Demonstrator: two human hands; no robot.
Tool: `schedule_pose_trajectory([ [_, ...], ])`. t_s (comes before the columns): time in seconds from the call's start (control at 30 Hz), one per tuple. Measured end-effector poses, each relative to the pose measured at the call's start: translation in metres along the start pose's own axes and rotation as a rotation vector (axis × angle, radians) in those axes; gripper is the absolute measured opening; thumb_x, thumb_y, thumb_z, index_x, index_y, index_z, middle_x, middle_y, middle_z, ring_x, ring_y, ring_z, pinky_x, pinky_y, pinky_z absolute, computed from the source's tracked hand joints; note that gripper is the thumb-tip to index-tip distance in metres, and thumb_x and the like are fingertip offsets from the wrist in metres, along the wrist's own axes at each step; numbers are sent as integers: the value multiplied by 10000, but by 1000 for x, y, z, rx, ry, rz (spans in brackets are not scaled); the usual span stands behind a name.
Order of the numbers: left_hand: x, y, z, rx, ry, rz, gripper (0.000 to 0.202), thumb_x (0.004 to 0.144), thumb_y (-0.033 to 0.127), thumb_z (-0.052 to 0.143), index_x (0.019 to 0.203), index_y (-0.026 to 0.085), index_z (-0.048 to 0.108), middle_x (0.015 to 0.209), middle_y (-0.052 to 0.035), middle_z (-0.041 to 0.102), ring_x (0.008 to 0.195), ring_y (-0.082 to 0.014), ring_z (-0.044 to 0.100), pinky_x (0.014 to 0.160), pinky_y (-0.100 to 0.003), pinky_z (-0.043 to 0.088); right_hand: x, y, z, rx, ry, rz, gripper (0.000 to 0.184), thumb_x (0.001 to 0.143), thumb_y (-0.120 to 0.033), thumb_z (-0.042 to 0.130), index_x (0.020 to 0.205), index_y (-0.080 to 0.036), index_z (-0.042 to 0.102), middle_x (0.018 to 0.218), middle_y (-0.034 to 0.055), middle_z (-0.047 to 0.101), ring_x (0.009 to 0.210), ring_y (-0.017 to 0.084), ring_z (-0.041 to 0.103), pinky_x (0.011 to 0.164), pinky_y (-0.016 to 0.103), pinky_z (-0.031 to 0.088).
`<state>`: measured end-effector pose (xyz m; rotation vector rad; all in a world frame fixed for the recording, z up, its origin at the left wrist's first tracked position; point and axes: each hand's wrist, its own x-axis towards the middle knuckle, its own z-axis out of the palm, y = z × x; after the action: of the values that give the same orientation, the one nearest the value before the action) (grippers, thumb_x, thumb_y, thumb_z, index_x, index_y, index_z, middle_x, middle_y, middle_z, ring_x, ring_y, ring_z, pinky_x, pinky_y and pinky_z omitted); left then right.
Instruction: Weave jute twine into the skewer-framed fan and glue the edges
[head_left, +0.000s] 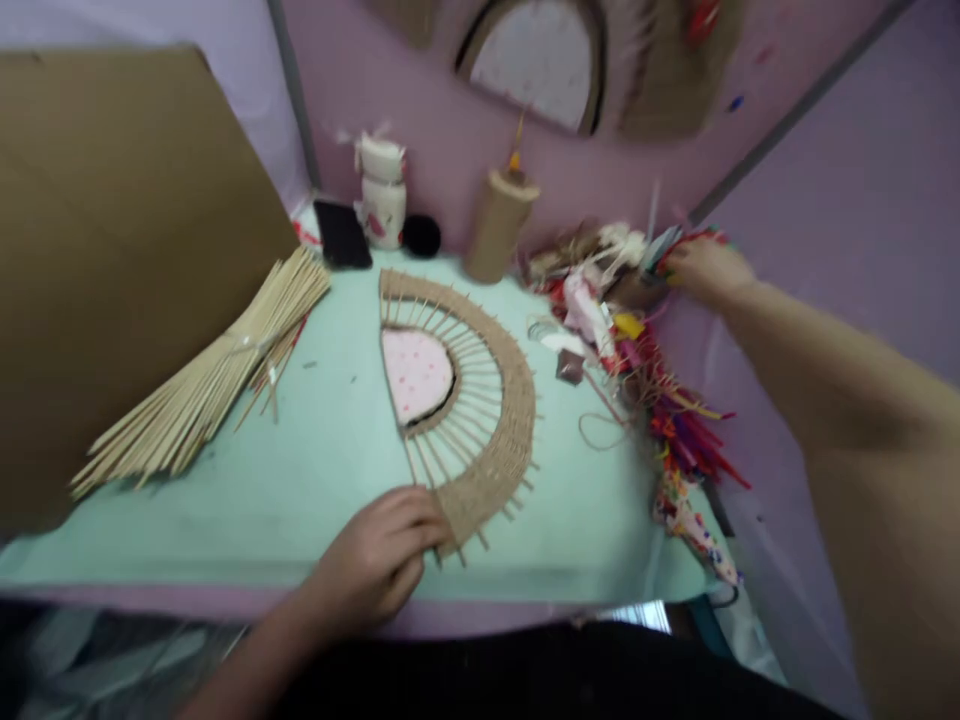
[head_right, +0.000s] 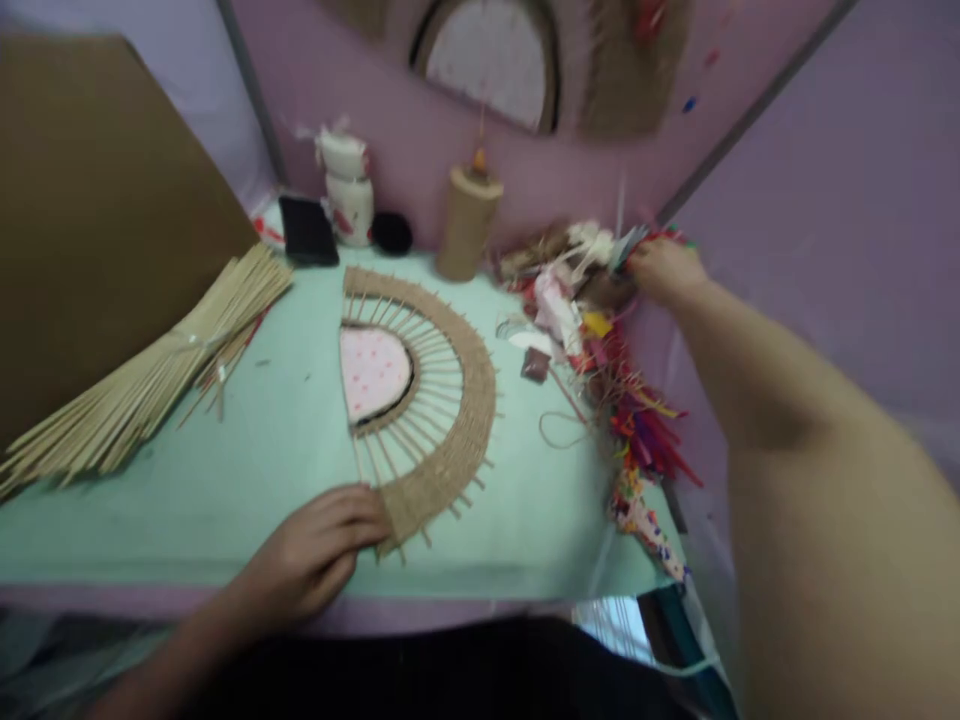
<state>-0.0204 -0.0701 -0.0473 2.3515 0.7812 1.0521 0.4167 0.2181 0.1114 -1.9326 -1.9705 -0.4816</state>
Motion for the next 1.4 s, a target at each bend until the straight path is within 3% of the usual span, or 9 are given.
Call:
schedule_pose_trajectory([
  [0.1,-3,-2,3,-37,-25,-16,377,780,9,457,1046,171,670,968,-95,704,1002,-207,633,948,-417,542,-19,-12,1,-58,-159,-119,429,944,-208,373,732,2,681,1082,296,667,1184,274,552,861,458,345],
  [0.13,-4,-3,4,-43,-23,-15,370,777,10,461,1035,169,673,959,-93,703,989,-205,634,950,-425,539,-30,-22,-1,-66,-170,-147,441,942,-247,364,849,32,692,1154,298,645,1241,330,506,890,477,327],
  [0.2,-4,-3,5,-46,-23,-9,372,776,14,461,1031,176,678,957,-84,701,974,-199,634,952,-436,537,-63,-51,-11,-59,-135,-289,443,944,-281,391,1099,27,669,1171,255,650,1242,315,522,934,446,342],
  [0.4,-4,1,4,-21,-42,25,363,793,39,470,1042,183,691,1001,-87,693,999,-214,619,940,-456,533,-240,-167,-46,445,-84,-582,134,939,-245,570,956,-209,698,1008,70,722,965,200,649,882,381,478],
  [0.5,-5,2,5,17,-53,61,345,815,49,468,1015,189,711,1004,-83,691,1007,-217,608,931,-450,530,-316,-196,-38,600,-133,-550,130,953,-235,562,984,-234,688,1009,56,727,927,190,636,848,378,452],
  [0.57,-6,2,6,44,-51,84,334,821,52,475,1002,188,721,1003,-83,689,1002,-215,603,918,-437,531,-345,-205,-27,637,-140,-511,135,963,-244,557,993,-234,687,984,48,731,910,178,625,870,380,410],
  [0.67,-7,2,8,74,-53,98,332,823,53,482,998,189,729,1003,-83,689,990,-209,600,894,-419,535,-359,-211,-14,631,-103,-473,139,966,-245,557,1005,-225,689,973,43,729,921,172,604,897,381,354],
  [0.9,-8,2,8,96,-51,116,325,816,47,488,975,177,739,982,-88,688,997,-215,597,894,-424,529,-354,-217,-11,507,-93,-549,141,976,-218,534,950,-216,673,971,35,728,923,172,564,894,383,283],
  [1.4,-9,0,9,130,-83,87,310,833,82,498,985,186,747,986,-82,692,978,-216,598,890,-418,523,-355,-222,-6,447,1,-616,69,953,-198,576,900,-195,620,900,25,715,869,179,540,856,381,303],
])
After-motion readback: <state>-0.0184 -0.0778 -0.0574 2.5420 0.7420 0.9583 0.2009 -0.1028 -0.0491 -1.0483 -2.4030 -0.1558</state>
